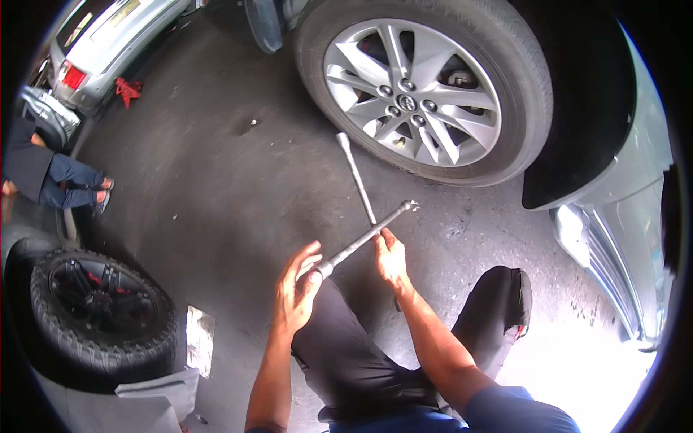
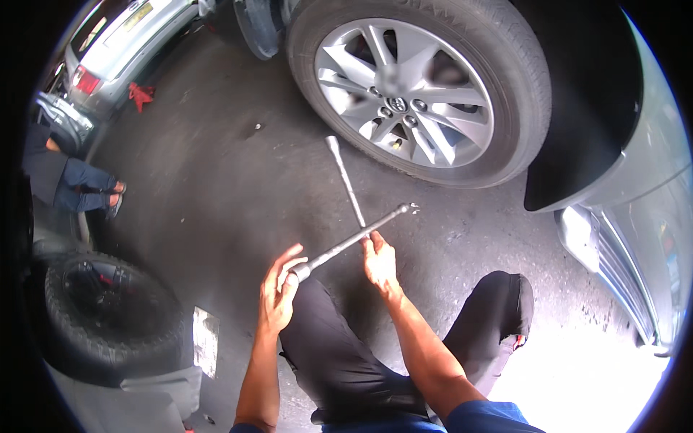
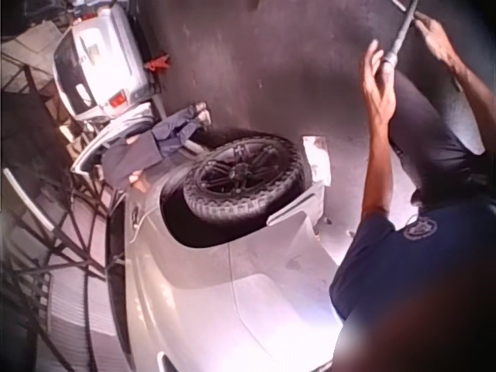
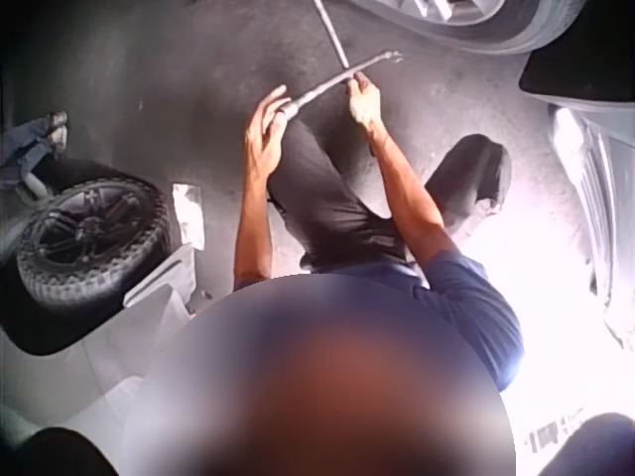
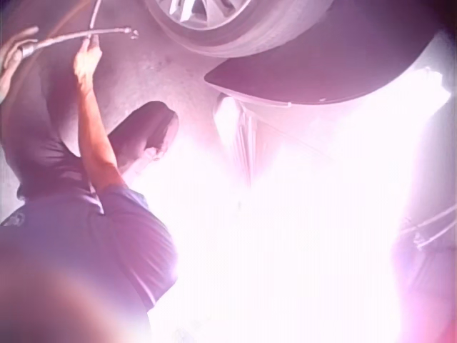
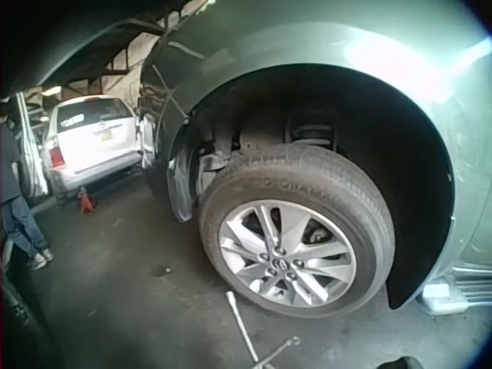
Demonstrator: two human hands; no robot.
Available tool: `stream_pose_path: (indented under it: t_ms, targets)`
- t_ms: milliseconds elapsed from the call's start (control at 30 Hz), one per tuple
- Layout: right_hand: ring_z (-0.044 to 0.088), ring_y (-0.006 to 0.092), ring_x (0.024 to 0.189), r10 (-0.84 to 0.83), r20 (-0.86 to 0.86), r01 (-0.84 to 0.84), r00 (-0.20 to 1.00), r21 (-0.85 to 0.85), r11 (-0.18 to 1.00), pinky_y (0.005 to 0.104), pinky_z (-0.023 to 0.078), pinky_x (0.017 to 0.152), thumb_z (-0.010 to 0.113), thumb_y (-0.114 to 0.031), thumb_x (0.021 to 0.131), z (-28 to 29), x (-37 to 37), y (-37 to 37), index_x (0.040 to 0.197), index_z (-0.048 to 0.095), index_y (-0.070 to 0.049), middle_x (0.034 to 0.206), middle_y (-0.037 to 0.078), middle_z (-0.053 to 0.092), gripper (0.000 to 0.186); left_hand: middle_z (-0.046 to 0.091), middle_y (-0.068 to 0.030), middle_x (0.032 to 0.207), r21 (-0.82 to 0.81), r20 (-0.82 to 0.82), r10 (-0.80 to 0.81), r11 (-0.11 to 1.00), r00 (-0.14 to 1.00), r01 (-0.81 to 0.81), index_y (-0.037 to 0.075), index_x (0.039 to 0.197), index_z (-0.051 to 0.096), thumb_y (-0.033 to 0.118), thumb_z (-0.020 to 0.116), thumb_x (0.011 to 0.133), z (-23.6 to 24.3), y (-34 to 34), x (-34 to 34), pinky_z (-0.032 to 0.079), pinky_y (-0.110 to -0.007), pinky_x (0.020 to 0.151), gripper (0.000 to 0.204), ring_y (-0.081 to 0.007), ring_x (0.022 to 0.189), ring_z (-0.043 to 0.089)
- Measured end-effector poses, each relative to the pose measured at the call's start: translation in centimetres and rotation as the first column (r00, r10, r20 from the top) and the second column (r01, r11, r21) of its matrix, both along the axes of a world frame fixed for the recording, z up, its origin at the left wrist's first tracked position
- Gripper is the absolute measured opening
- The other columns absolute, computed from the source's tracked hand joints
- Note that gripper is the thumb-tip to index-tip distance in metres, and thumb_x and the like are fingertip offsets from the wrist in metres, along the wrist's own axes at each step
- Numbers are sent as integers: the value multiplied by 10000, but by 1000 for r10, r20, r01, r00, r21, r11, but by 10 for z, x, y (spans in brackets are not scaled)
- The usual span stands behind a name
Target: Loosening lug nuts and removing a tire from a vehicle using a jack stand and lug wrench.
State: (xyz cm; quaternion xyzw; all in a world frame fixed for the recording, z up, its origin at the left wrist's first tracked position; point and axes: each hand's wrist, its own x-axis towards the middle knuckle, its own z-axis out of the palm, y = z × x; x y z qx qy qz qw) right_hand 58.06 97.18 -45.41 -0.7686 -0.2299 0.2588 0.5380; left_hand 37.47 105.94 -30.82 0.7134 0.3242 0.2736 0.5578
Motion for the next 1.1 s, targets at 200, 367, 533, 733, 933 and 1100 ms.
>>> stream_pose_path:
  t_ms: [200, 367, 533, 733, 933, 1100]
  targets:
    - [502, 178, 645, -65, -276, 139, 959, 258, 956, 352, 427, 634, 517, -293, 1018, 22, -25, 21, 944, 622, 5, 678, 66, 540, 325, 719, -286, 1081, -272, 384, -98, 938, 918, 214, -111, 1094, 671, 346, 362, 1094, -5, 8, -34, 582, -460, 912, 552, -386, 986, 735]
    - [578, 223, 756, -168, -277, 243, 946, 262, 934, 381, 462, 742, 624, -419, 985, 59, -35, 31, 903, 612, 4, 778, 109, 589, 431, 665, -324, 1236, -314, 235, -191, 913, 953, 261, -102, 1374, 522, 286, 412, 1099, -14, 25, -82, 610, -504, 910, 488, -419, 1017, 734]
    - [588, 207, 892, -176, -319, 267, 931, 268, 926, 380, 473, 854, 734, -323, 908, 71, -18, 29, 975, 592, 5, 894, 105, 615, 364, 598, -335, 1365, -403, 257, -536, 697, 804, 593, -20, 1569, 389, 73, 515, 1071, 2, 10, -78, 574, -507, 1000, 522, -402, 1162, 689]
    - [591, 113, 1017, -92, -446, 322, 890, 473, 820, 286, 432, 972, 625, -75, 950, 95, 12, 31, 1130, 602, -37, 1073, 50, 690, 185, 603, -237, 1371, -576, 353, -573, 490, 740, 654, -53, 1623, 192, 192, 546, 1085, 19, -4, -14, 508, -453, 1094, 690, -320, 1217, 663]
    - [625, 142, 1008, -75, -517, 375, 853, 506, 777, 303, 470, 961, 676, -75, 961, 95, 20, 41, 1150, 590, -20, 1067, 73, 704, 215, 515, -36, 802, -777, 268, -351, 472, 897, 416, 21, 1511, 423, 295, 491, 1124, -12, -35, 36, 576, -317, 586, 479, -157, 611, 619]
    - [620, 178, 1089, -26, -544, 357, 838, 513, 780, 339, 444, 985, 771, -308, 969, 76, 23, 42, 1174, 617, -35, 1123, 92, 697, 374, 485, 0, 736, -674, 18, -341, 690, 940, 263, 53, 1445, 511, 323, 499, 1120, -12, -54, 51, 489, -260, 469, 423, -96, 506, 511]
